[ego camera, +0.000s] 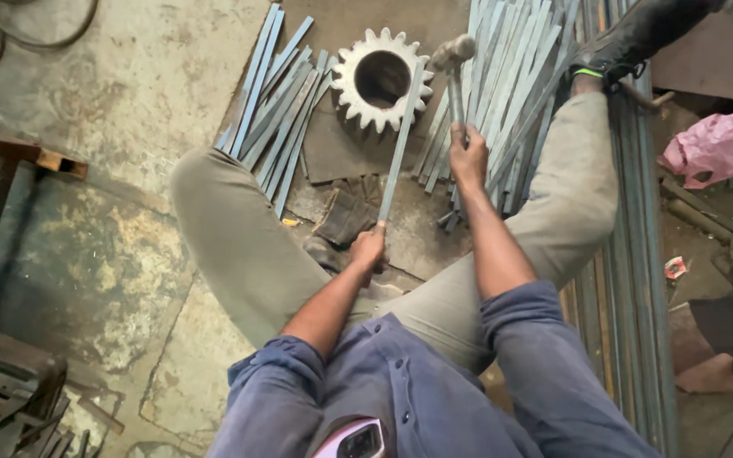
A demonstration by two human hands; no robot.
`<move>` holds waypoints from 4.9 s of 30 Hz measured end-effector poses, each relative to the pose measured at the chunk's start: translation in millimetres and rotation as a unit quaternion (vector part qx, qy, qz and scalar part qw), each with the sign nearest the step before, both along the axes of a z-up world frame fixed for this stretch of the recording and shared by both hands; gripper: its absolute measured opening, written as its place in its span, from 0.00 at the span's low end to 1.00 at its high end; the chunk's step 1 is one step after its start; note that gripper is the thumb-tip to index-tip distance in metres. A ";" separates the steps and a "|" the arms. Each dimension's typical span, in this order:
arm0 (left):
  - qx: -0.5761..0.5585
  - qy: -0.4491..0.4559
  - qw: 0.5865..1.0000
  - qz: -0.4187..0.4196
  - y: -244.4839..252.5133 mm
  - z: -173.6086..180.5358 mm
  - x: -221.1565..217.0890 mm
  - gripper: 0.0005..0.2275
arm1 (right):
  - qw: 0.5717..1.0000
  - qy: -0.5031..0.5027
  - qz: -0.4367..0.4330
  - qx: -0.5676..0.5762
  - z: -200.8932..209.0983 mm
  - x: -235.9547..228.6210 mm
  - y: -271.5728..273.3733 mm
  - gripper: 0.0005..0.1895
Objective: The person sits cross-legged on the floor and repeatedly strikes metal rods with a hammer. The rods are held against a large white gear-like object used as a makeshift anvil. The person picks up rods from a pile, strikes them, and places them back down.
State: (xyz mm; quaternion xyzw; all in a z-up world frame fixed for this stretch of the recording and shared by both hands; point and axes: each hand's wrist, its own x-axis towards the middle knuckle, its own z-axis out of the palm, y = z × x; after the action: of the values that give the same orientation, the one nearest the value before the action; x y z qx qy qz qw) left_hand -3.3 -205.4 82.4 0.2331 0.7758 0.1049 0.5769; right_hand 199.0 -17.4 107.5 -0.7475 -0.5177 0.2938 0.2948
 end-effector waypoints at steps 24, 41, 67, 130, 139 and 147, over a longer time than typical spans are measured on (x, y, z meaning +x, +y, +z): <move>0.216 0.002 0.976 -0.026 142.3 -60.4 -34.6 0.34 | 0.916 0.367 0.070 0.148 125.1 14.4 0.3 0.25; 0.039 0.128 0.991 0.012 34.8 -85.6 -24.3 0.47 | 0.981 -0.091 0.162 0.050 -7.3 -40.8 81.5 0.20; 0.239 -0.642 0.703 0.191 276.1 147.0 -10.3 0.20 | 0.971 -0.154 0.124 -0.138 18.7 -1.6 -22.3 0.19; 0.146 -0.060 0.987 0.023 76.9 -93.6 -8.4 0.28 | 0.976 -0.185 0.071 -0.091 -19.6 -1.0 -24.7 0.20; 0.091 -0.488 0.858 0.130 230.0 100.9 -13.2 0.16 | 0.969 -0.189 0.090 -0.133 -55.9 10.8 -38.6 0.18; 0.211 -0.620 0.749 0.104 249.1 166.7 4.2 0.22 | 0.975 -0.161 0.101 -0.119 -55.1 10.7 -40.4 0.18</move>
State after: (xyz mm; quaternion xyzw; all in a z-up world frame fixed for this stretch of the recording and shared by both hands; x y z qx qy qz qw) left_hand 0.9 43.7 249.1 0.1503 0.2256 0.4470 0.8525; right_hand 209.7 -57.8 52.4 -0.7586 -0.5924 0.2576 0.0851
